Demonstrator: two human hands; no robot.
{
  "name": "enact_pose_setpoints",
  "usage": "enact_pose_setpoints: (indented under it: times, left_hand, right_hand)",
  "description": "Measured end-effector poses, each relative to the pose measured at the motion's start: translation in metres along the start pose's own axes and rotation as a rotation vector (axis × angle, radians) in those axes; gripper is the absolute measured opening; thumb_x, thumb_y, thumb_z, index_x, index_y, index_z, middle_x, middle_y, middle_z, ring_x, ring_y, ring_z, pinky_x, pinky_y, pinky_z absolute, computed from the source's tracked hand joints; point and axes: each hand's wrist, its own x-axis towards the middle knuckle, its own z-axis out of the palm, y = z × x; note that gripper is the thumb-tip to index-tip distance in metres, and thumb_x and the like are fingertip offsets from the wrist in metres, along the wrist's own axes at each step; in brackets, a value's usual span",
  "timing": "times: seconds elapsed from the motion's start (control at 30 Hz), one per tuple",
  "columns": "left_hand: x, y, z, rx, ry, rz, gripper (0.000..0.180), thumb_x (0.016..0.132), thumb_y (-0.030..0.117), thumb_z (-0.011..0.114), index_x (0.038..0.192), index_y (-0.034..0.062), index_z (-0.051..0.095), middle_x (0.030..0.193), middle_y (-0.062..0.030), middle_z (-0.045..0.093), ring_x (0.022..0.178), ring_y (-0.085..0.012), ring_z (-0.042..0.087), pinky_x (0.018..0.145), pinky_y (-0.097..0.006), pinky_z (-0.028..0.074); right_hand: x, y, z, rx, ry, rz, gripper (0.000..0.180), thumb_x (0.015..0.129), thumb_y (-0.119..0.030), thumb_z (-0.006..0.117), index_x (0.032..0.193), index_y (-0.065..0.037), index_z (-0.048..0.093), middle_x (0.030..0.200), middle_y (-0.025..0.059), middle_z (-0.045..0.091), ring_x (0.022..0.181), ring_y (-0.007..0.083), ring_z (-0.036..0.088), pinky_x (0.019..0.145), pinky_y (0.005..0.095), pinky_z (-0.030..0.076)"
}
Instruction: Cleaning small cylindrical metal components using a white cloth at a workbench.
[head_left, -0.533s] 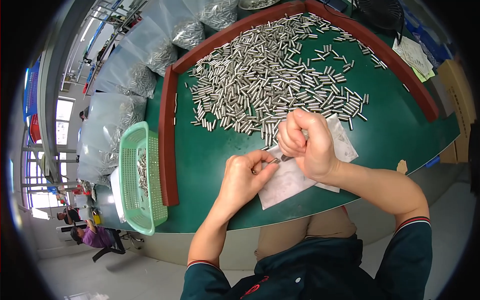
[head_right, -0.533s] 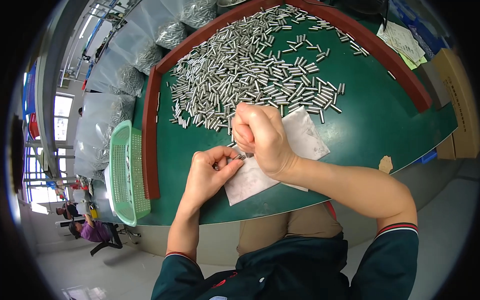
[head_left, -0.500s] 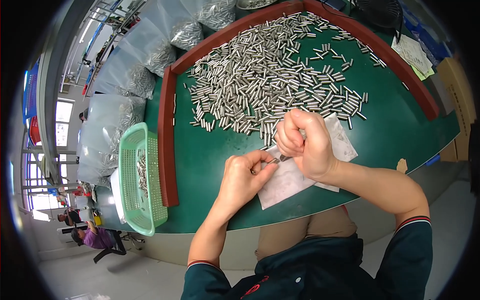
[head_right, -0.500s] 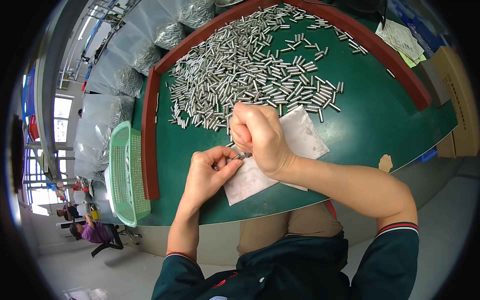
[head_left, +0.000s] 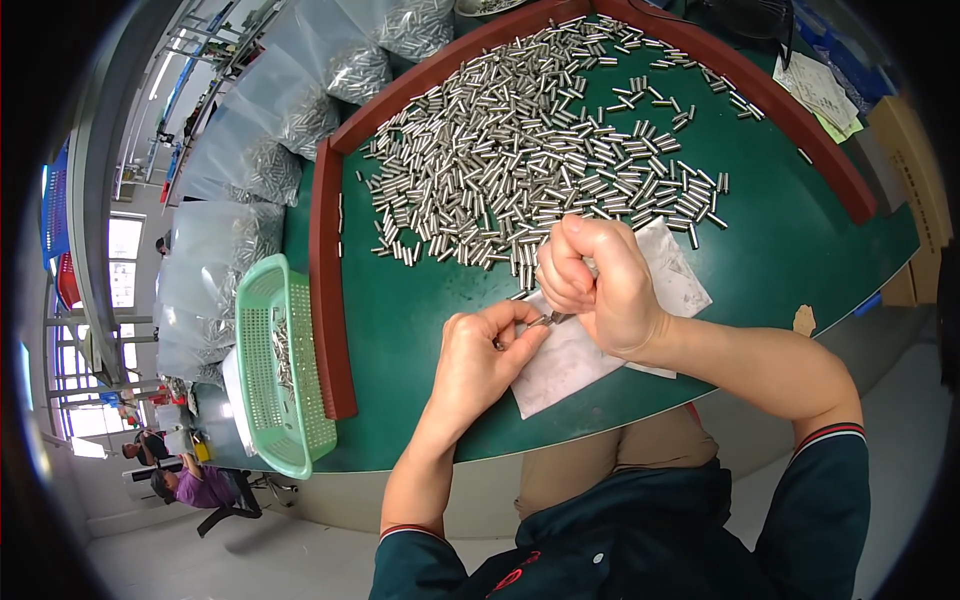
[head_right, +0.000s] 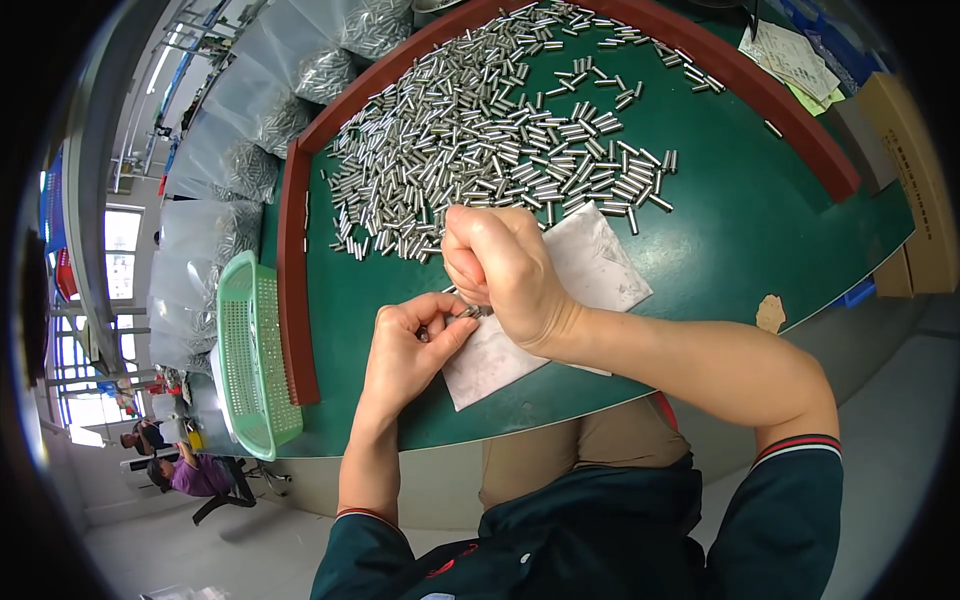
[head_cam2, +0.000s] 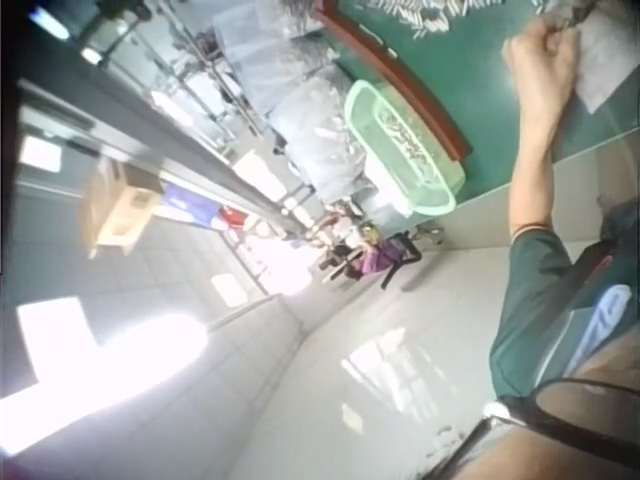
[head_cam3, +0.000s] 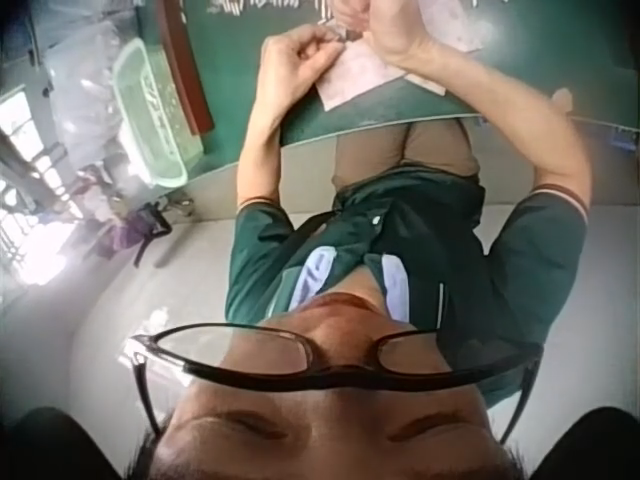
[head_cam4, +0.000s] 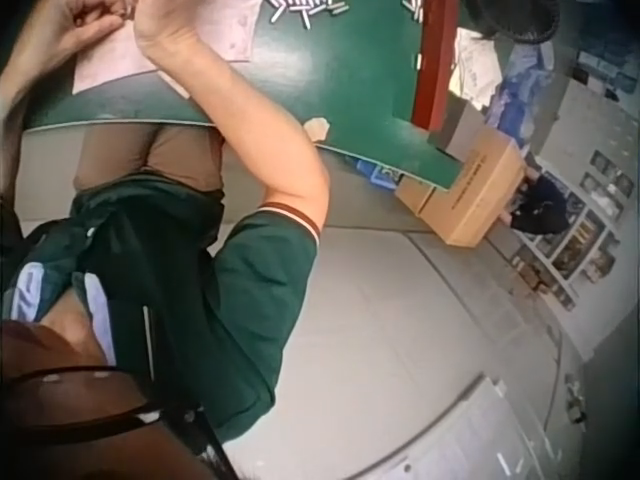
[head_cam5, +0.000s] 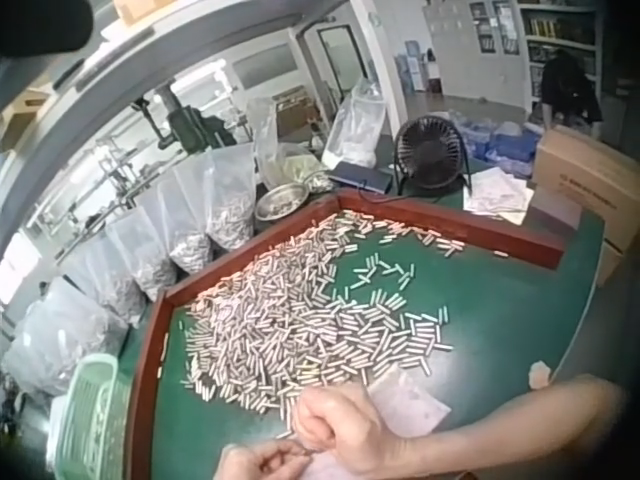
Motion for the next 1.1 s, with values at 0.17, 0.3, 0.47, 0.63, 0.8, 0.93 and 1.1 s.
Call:
enact_pose_setpoints:
  times: [0.17, 0.3, 0.47, 0.63, 0.8, 0.93, 1.1]
  left_hand:
    - [0.0004, -0.0015, 0.0009, 0.001, -0.003, 0.008, 0.010, 0.071, 0.004, 0.066, 0.078, -0.0017, 0.061, 0.048, 0.0045, 0.035, 0.046, -0.0029, 0.029, 0.041, -0.020, 0.026]
    - [0.0006, -0.0016, 0.0004, 0.010, 0.001, 0.009, 0.011, 0.070, 0.005, 0.066, 0.077, -0.0008, 0.061, 0.047, -0.0006, 0.036, 0.043, -0.0072, 0.032, 0.040, -0.024, 0.029]
    - [0.0013, 0.0008, -0.0007, 0.015, -0.004, 0.013, 0.011, 0.070, 0.006, 0.067, 0.077, -0.0006, 0.060, 0.047, -0.0009, 0.036, 0.043, -0.0078, 0.032, 0.040, -0.025, 0.029]
    - [0.0012, -0.0011, -0.0007, 0.009, -0.013, 0.028, 0.012, 0.071, 0.005, 0.067, 0.078, -0.0018, 0.060, 0.047, 0.0036, 0.035, 0.045, -0.0040, 0.029, 0.041, -0.021, 0.026]
    - [0.0014, 0.0008, -0.0005, 0.010, -0.014, 0.022, 0.012, 0.071, 0.005, 0.067, 0.078, -0.0021, 0.060, 0.047, 0.0029, 0.036, 0.045, -0.0044, 0.029, 0.041, -0.021, 0.026]
    - [0.0016, 0.0004, -0.0003, 0.018, -0.006, 0.016, 0.012, 0.070, 0.006, 0.067, 0.077, -0.0008, 0.060, 0.046, -0.0024, 0.038, 0.042, -0.0085, 0.032, 0.040, -0.025, 0.030]
    - [0.0033, -0.0010, -0.0014, 0.012, -0.013, 0.021, 0.012, 0.070, 0.006, 0.067, 0.076, -0.0007, 0.060, 0.046, -0.0035, 0.039, 0.041, -0.0091, 0.033, 0.040, -0.025, 0.030]
  right_hand:
    - [0.0003, 0.0002, -0.0017, -0.012, 0.000, 0.009, 0.038, 0.087, -0.023, 0.033, 0.052, -0.010, 0.029, 0.044, -0.0011, 0.027, 0.039, 0.0073, 0.021, 0.039, 0.0234, 0.018]
    - [0.0006, -0.0004, -0.0005, -0.013, 0.003, 0.011, 0.038, 0.087, -0.023, 0.033, 0.051, -0.010, 0.029, 0.044, -0.0011, 0.027, 0.040, 0.0073, 0.021, 0.039, 0.0234, 0.018]
    - [0.0012, -0.0014, -0.0002, -0.013, 0.016, 0.014, 0.038, 0.086, -0.023, 0.033, 0.051, -0.010, 0.029, 0.044, -0.0008, 0.027, 0.040, 0.0073, 0.021, 0.039, 0.0235, 0.018]
    - [0.0017, -0.0005, -0.0006, -0.029, 0.011, 0.003, 0.038, 0.086, -0.023, 0.033, 0.051, -0.010, 0.029, 0.044, -0.0009, 0.027, 0.040, 0.0073, 0.021, 0.039, 0.0236, 0.018]
    - [0.0010, -0.0004, -0.0022, -0.012, 0.000, 0.011, 0.038, 0.086, -0.023, 0.033, 0.051, -0.010, 0.029, 0.044, -0.0009, 0.027, 0.040, 0.0074, 0.021, 0.039, 0.0237, 0.018]
    - [0.0010, 0.0011, -0.0018, -0.007, 0.000, 0.010, 0.038, 0.086, -0.023, 0.033, 0.050, -0.010, 0.029, 0.043, -0.0007, 0.027, 0.039, 0.0074, 0.021, 0.039, 0.0237, 0.018]
    - [-0.0007, 0.0021, 0.0032, -0.052, 0.013, -0.024, 0.038, 0.086, -0.021, 0.034, 0.050, -0.009, 0.029, 0.044, -0.0002, 0.028, 0.040, 0.0082, 0.022, 0.040, 0.0240, 0.020]
